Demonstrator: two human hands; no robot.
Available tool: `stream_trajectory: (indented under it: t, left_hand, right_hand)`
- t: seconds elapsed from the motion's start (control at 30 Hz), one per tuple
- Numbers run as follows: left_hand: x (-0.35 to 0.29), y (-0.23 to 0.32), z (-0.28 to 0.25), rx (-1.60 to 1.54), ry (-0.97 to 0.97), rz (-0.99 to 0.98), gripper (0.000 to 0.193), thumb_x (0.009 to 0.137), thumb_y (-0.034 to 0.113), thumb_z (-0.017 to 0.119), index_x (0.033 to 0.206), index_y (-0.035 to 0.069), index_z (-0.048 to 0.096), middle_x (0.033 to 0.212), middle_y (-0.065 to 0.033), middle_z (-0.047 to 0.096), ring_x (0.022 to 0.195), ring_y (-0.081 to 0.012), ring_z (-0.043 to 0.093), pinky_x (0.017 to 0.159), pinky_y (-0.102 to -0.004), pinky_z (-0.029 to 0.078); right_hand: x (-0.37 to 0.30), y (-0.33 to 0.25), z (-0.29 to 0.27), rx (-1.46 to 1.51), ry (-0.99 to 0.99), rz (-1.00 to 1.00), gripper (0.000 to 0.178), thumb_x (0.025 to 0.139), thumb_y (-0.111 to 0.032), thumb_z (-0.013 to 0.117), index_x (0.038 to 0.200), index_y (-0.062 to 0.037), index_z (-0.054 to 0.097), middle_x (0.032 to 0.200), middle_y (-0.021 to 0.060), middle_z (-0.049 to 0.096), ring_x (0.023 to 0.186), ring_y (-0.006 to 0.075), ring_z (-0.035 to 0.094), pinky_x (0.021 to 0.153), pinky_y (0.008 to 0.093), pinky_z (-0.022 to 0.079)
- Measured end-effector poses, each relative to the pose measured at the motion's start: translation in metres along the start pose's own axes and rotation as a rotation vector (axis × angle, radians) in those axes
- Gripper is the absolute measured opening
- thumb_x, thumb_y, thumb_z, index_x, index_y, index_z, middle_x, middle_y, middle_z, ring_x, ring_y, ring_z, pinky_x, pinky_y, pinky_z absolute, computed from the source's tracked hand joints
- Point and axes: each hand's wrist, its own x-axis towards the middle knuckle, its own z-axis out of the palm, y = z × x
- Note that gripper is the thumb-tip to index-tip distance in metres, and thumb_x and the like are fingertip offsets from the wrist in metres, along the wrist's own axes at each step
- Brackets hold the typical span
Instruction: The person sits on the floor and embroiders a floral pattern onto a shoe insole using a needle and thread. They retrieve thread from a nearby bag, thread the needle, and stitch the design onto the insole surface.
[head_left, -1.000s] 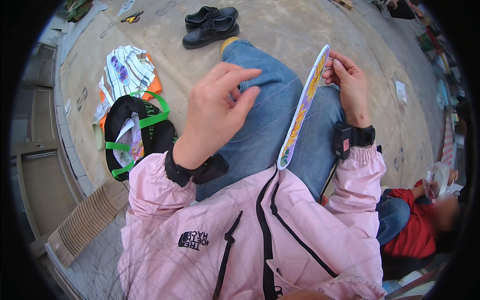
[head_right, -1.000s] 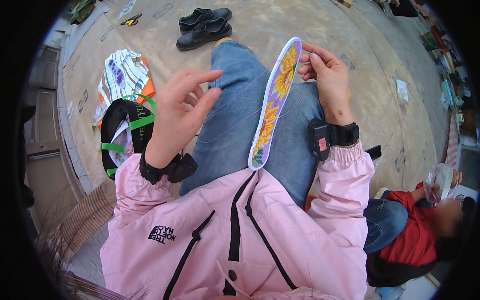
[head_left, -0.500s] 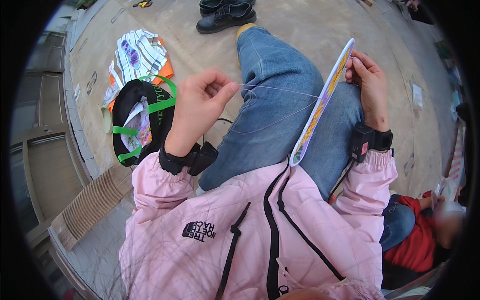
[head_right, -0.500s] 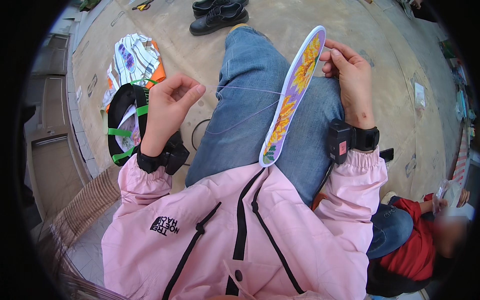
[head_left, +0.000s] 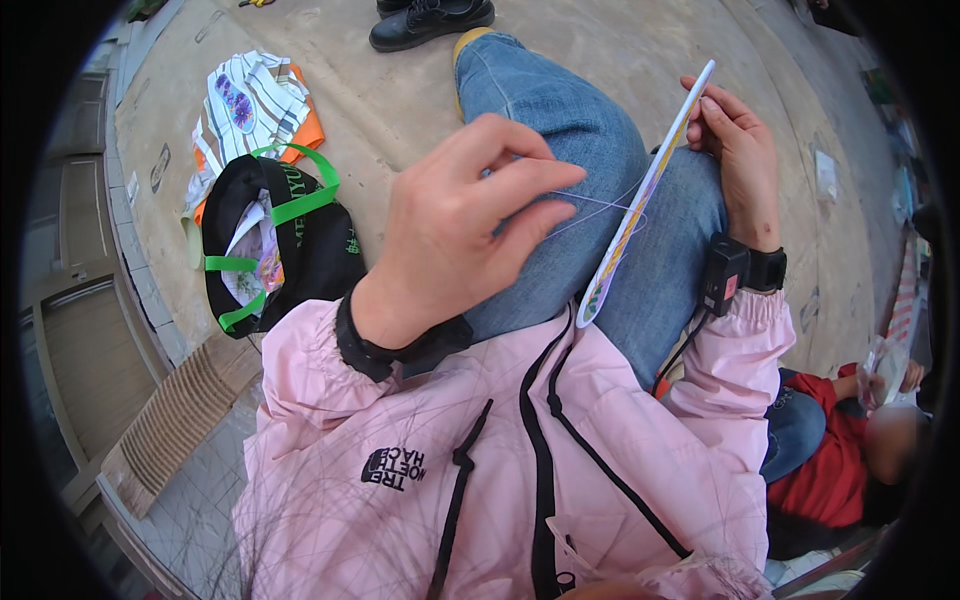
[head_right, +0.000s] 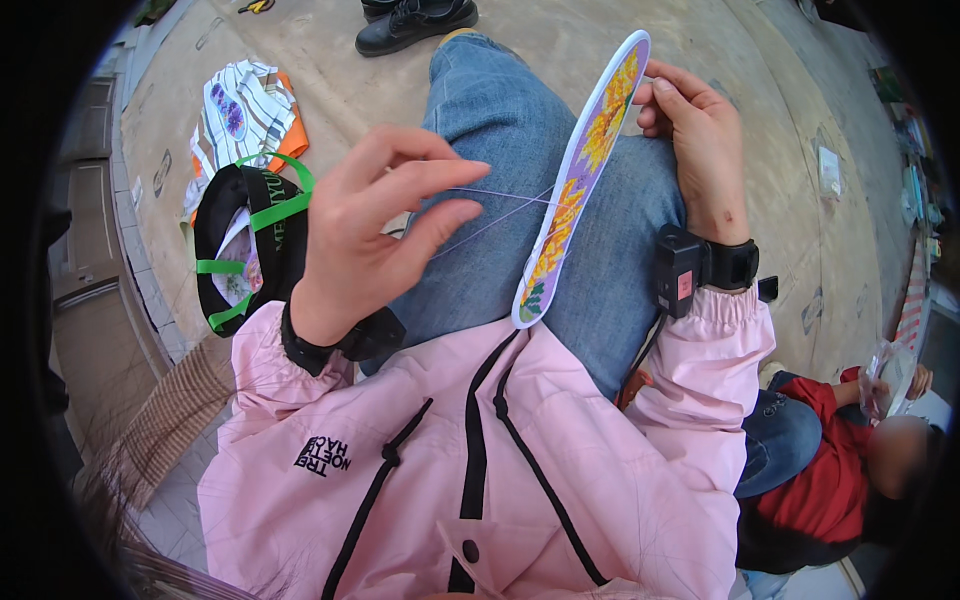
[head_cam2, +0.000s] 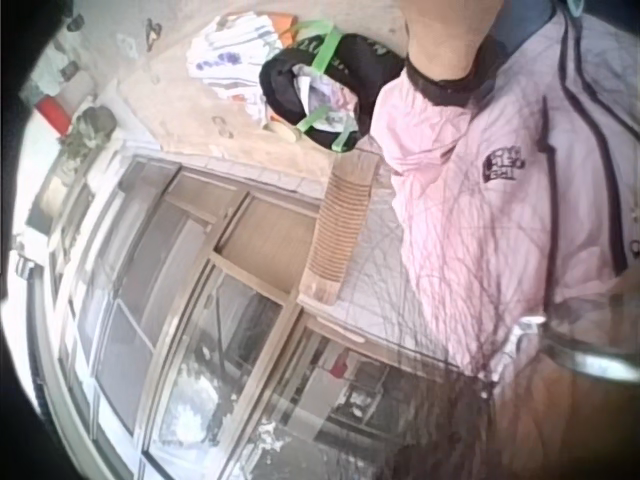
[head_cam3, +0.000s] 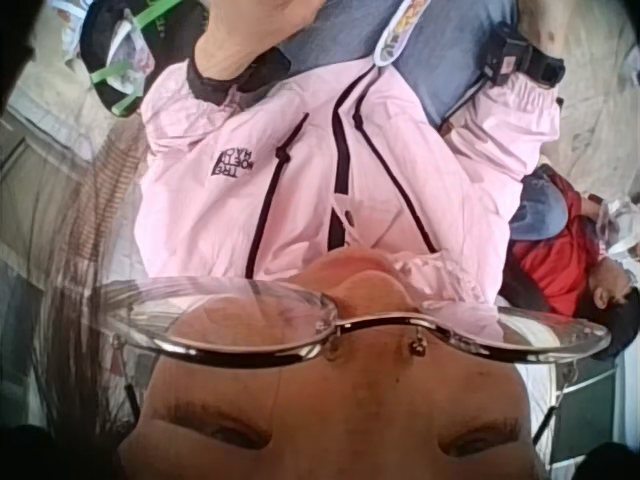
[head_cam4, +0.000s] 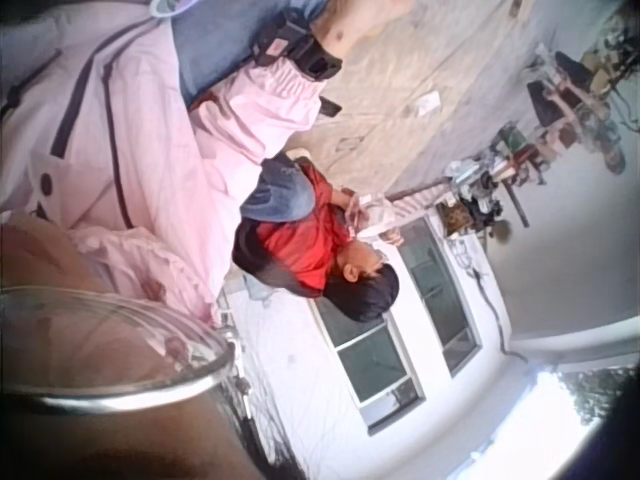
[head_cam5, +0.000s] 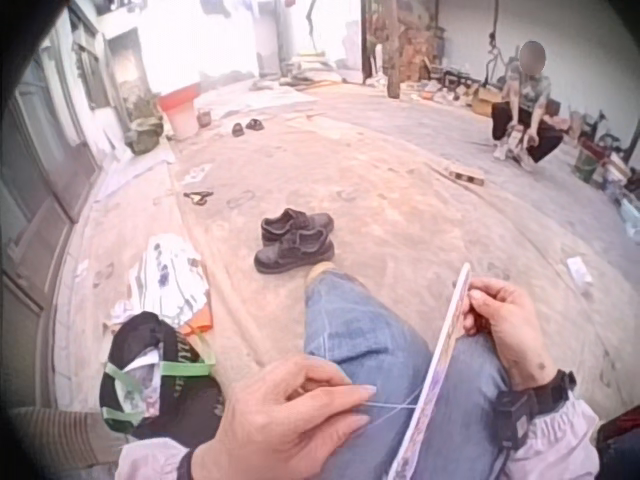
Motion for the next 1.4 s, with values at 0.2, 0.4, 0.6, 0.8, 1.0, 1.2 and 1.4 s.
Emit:
stream_trajectory:
  t: [0.2, 0.4, 0.6, 0.8, 1.0, 1.2, 1.4]
  left_hand:
    - [0.023, -0.011, 0.026, -0.001, -0.006, 0.101, 0.012, 0.069, 0.006, 0.074, 0.075, 0.008, 0.064, 0.080, -0.0041, 0.057, 0.077, -0.0232, 0.061, 0.061, -0.0347, 0.048]
    - [0.011, -0.038, -0.017, 0.059, -0.072, -0.284, 0.008, 0.077, 0.001, 0.074, 0.084, 0.004, 0.070, 0.085, -0.0044, 0.063, 0.066, -0.0148, 0.059, 0.055, -0.0274, 0.047]
    - [-0.002, -0.040, -0.018, 0.138, 0.049, -0.226, 0.016, 0.074, 0.002, 0.075, 0.088, 0.009, 0.071, 0.087, -0.0054, 0.063, 0.066, -0.0184, 0.062, 0.055, -0.0291, 0.048]
    - [0.002, 0.004, -0.001, 0.030, -0.177, 0.222, 0.024, 0.066, 0.005, 0.077, 0.088, 0.010, 0.070, 0.088, -0.0010, 0.060, 0.071, -0.0169, 0.059, 0.054, -0.0279, 0.047]
    - [-0.003, 0.005, 0.018, 0.097, -0.366, 0.369, 0.026, 0.061, 0.002, 0.076, 0.086, 0.006, 0.067, 0.089, -0.0021, 0.061, 0.071, -0.0173, 0.059, 0.051, -0.0276, 0.047]
    - [0.003, 0.014, -0.001, -0.630, -0.257, -0.215, 0.005, 0.087, -0.003, 0.067, 0.091, -0.004, 0.066, 0.085, -0.0120, 0.067, 0.064, -0.0133, 0.065, 0.056, -0.0221, 0.051]
    - [0.024, 0.029, -0.026, -0.828, -0.129, -0.137, 0.006, 0.085, 0.003, 0.072, 0.091, 0.002, 0.070, 0.079, -0.0061, 0.069, 0.061, -0.0133, 0.063, 0.052, -0.0245, 0.047]
  right_hand:
    - [-0.002, -0.003, 0.003, 0.039, 0.010, 0.030, 0.028, 0.099, -0.009, 0.052, 0.122, 0.0010, 0.064, 0.085, 0.0010, 0.067, 0.066, 0.0066, 0.055, 0.065, 0.0203, 0.046]
    - [0.001, 0.004, 0.000, 0.067, 0.004, -0.047, 0.028, 0.100, -0.011, 0.053, 0.123, -0.0015, 0.065, 0.085, 0.0020, 0.068, 0.068, 0.0065, 0.055, 0.063, 0.0204, 0.045]
    - [0.000, 0.005, 0.003, -0.040, 0.109, -0.072, 0.026, 0.098, -0.012, 0.057, 0.121, -0.0073, 0.069, 0.093, 0.0009, 0.062, 0.072, 0.0070, 0.053, 0.065, 0.0215, 0.047]
    - [-0.002, 0.001, 0.003, -0.080, 0.108, -0.063, 0.026, 0.099, -0.013, 0.055, 0.121, -0.0074, 0.069, 0.096, 0.0021, 0.063, 0.078, 0.0088, 0.055, 0.068, 0.0207, 0.048]
    - [0.000, 0.001, 0.006, -0.065, 0.085, -0.177, 0.025, 0.099, -0.011, 0.056, 0.119, -0.0023, 0.068, 0.100, 0.0080, 0.068, 0.090, 0.0141, 0.064, 0.071, 0.0224, 0.051]
    - [-0.003, -0.002, 0.006, -0.014, 0.095, -0.186, 0.025, 0.099, -0.010, 0.055, 0.118, 0.0012, 0.067, 0.095, 0.0071, 0.068, 0.079, 0.0107, 0.061, 0.067, 0.0228, 0.050]
    - [-0.015, -0.026, 0.019, -0.178, 0.303, -0.351, 0.023, 0.097, -0.009, 0.060, 0.116, 0.0024, 0.066, 0.090, 0.0066, 0.068, 0.071, 0.0074, 0.057, 0.062, 0.0207, 0.047]
